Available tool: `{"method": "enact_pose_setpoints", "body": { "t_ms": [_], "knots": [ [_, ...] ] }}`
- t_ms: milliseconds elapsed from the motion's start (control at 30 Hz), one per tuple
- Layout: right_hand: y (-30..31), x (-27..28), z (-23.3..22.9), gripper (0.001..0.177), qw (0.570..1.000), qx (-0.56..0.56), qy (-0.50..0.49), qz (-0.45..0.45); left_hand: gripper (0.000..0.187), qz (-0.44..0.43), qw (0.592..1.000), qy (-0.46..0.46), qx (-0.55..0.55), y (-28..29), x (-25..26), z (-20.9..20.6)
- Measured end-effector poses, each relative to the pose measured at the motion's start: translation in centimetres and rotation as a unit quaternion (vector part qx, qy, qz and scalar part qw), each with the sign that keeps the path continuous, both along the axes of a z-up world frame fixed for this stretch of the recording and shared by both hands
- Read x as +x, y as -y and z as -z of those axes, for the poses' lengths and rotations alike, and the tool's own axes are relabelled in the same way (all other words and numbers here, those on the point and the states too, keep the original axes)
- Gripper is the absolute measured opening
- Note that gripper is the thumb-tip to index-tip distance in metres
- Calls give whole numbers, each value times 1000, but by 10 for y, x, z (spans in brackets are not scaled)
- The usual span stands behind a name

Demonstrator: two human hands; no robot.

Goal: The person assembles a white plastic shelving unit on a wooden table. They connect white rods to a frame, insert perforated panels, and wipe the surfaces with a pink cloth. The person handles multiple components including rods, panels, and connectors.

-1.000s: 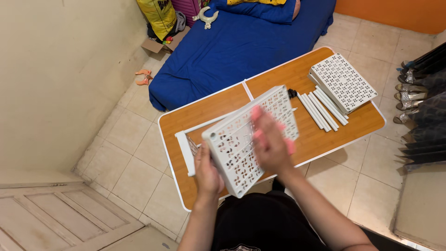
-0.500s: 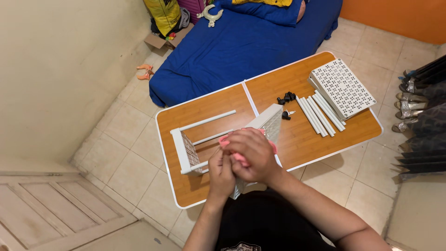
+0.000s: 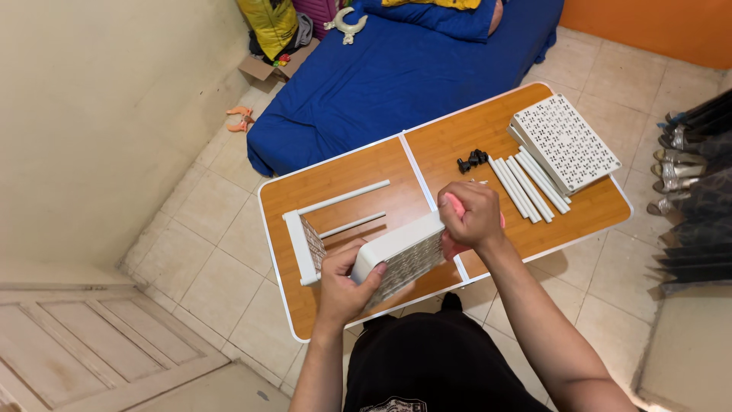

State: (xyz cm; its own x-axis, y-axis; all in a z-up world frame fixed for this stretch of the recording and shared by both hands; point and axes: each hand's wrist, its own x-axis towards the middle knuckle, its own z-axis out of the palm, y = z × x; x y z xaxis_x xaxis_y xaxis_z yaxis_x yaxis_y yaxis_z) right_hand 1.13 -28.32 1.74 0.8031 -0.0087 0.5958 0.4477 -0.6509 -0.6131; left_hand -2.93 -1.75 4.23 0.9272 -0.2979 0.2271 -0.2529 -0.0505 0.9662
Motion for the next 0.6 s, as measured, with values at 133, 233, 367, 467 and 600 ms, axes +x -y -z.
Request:
{"method": "enact_pose_setpoints", "body": {
  "t_ms": [133, 233, 367, 467, 600],
  "knots": [
    [-7, -16, -6, 12, 998, -30, -47, 0, 54, 137, 988, -60, 41, -26, 10, -27],
    [-18, -25, -18, 11, 997, -76, -26, -23, 66, 227, 953, -35, 196, -35, 18, -42],
    [-46, -36, -30, 14, 991, -120, -36, -48, 61, 164, 925, 25, 343, -2, 9, -39],
    [-62, -43, -37, 14, 991, -129, -8, -46, 52, 111, 914, 1, 390, 18, -1, -33],
    [-61, -43, -42, 18, 993, -107, 21, -39, 39, 96, 920, 65, 375, 25, -7, -25]
  ]
}}
